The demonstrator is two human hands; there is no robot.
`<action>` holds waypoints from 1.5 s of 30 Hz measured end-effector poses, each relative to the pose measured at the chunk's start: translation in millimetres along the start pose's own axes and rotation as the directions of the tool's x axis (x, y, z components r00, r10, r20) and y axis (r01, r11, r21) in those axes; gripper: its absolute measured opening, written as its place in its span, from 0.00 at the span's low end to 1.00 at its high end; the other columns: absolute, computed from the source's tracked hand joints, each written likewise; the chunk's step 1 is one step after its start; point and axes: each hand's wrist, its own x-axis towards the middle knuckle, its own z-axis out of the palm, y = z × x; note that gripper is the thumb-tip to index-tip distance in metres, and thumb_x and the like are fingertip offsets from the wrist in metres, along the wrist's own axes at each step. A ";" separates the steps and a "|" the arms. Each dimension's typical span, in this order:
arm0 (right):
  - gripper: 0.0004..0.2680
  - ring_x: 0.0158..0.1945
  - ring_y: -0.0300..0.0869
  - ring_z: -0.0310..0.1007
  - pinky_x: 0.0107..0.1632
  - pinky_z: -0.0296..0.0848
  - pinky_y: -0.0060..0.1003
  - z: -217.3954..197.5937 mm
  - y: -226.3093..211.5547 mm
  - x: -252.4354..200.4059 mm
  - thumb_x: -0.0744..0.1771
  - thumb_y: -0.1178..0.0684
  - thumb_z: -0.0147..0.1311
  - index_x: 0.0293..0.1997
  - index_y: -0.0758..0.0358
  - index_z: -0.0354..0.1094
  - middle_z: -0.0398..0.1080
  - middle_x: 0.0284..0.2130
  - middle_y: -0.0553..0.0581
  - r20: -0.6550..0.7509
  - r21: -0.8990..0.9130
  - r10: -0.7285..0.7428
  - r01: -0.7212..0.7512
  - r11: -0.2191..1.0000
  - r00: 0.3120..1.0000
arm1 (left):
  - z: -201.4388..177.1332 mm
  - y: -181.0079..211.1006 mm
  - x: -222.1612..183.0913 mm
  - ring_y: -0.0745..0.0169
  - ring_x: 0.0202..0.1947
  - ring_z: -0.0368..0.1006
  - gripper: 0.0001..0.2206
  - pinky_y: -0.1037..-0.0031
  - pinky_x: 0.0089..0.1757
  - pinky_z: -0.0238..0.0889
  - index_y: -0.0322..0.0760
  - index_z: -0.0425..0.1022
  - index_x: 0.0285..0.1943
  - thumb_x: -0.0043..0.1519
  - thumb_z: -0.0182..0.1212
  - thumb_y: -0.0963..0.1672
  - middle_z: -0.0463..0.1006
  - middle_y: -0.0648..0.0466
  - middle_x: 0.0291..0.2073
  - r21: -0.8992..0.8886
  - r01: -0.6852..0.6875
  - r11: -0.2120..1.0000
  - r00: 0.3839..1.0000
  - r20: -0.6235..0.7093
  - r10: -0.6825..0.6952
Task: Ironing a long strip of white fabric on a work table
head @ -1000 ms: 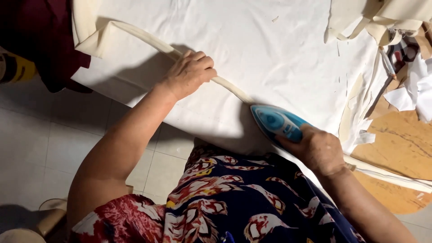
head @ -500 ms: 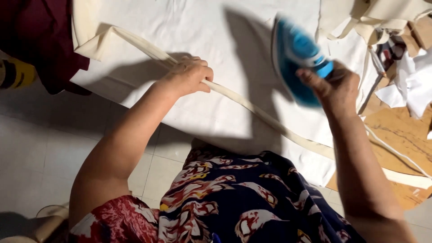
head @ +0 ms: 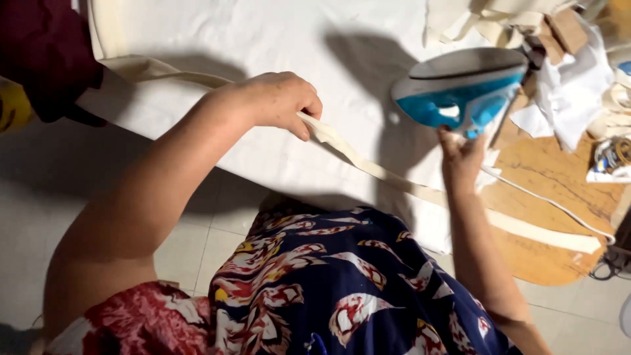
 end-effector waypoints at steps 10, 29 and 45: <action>0.15 0.35 0.44 0.64 0.41 0.62 0.36 89.3 -172.7 -55.2 0.56 0.51 0.64 0.41 0.64 0.66 0.65 0.29 0.56 0.498 -0.098 0.031 0.021 0.995 0.866 | 40.7 51.4 -11.8 0.54 0.40 0.69 0.09 0.63 0.42 0.62 0.45 0.74 0.33 0.47 0.65 0.48 0.74 0.56 0.30 0.114 -0.278 0.954 0.919 -0.257 0.299; 0.07 0.28 0.45 0.67 0.32 0.64 0.33 24.0 -197.6 -54.5 0.57 0.65 0.65 0.31 0.73 0.71 0.65 0.23 0.62 0.308 -0.077 -0.520 0.565 0.821 0.797 | 116.2 45.2 -3.5 0.65 0.33 0.71 0.09 0.72 0.44 0.60 0.45 0.73 0.41 0.53 0.64 0.46 0.72 0.62 0.31 0.236 -0.440 0.867 0.160 -0.929 0.334; 0.05 0.25 0.36 0.57 0.28 0.59 0.28 7.9 -186.6 -44.8 0.58 0.63 0.63 0.29 0.72 0.71 0.55 0.22 0.57 0.249 0.071 -0.663 0.669 0.739 0.706 | 74.3 85.5 -55.1 0.65 0.23 0.59 0.03 0.77 0.29 0.63 0.43 0.79 0.35 0.53 0.64 0.43 0.68 0.56 0.29 0.336 -0.535 0.775 -0.015 -0.921 0.389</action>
